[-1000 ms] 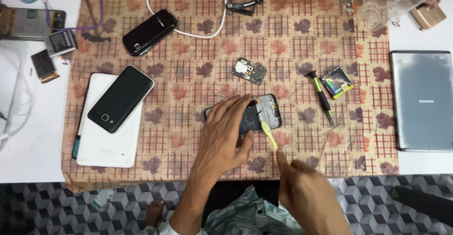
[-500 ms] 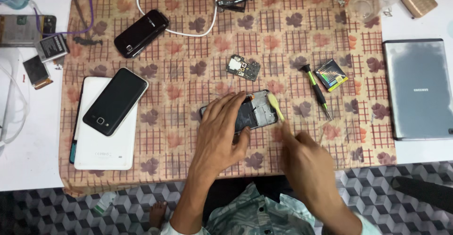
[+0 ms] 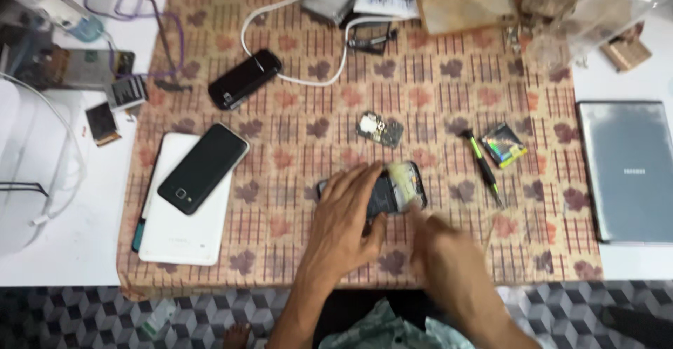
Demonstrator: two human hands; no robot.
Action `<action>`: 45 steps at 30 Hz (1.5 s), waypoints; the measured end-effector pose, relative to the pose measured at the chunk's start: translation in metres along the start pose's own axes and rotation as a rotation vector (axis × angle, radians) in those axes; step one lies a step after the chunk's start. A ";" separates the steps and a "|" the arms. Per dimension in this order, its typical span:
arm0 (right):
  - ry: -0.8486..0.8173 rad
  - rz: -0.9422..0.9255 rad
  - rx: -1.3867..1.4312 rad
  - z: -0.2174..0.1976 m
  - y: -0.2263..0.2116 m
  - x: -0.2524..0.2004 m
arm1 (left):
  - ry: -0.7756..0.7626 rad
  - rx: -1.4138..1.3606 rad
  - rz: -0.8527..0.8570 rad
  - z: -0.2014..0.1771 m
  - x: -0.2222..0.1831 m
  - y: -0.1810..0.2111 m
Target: The person disassembles a smartphone using a screwdriver and brush, then proceeds to disassemble a tablet. They remove screws and internal components from both devices.
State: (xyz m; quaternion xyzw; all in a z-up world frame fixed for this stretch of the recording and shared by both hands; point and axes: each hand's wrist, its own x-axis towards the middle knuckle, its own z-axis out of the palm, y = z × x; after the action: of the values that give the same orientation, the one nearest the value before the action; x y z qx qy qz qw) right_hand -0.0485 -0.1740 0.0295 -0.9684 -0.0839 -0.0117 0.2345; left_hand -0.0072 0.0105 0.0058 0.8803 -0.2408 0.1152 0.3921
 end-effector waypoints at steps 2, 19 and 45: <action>0.025 -0.086 0.038 0.004 0.001 -0.002 | -0.009 0.001 0.002 0.000 0.002 0.001; -0.076 0.010 0.083 -0.020 0.014 -0.010 | 0.017 0.146 -0.064 0.023 0.007 -0.005; 0.489 0.312 0.912 0.023 0.095 -0.017 | -0.440 0.036 -0.312 0.004 0.097 -0.025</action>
State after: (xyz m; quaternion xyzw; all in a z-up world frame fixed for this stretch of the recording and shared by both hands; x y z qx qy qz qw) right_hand -0.0493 -0.2495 -0.0355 -0.7385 0.1214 -0.1642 0.6426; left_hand 0.0888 -0.0101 0.0249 0.9176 -0.1794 -0.1367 0.3275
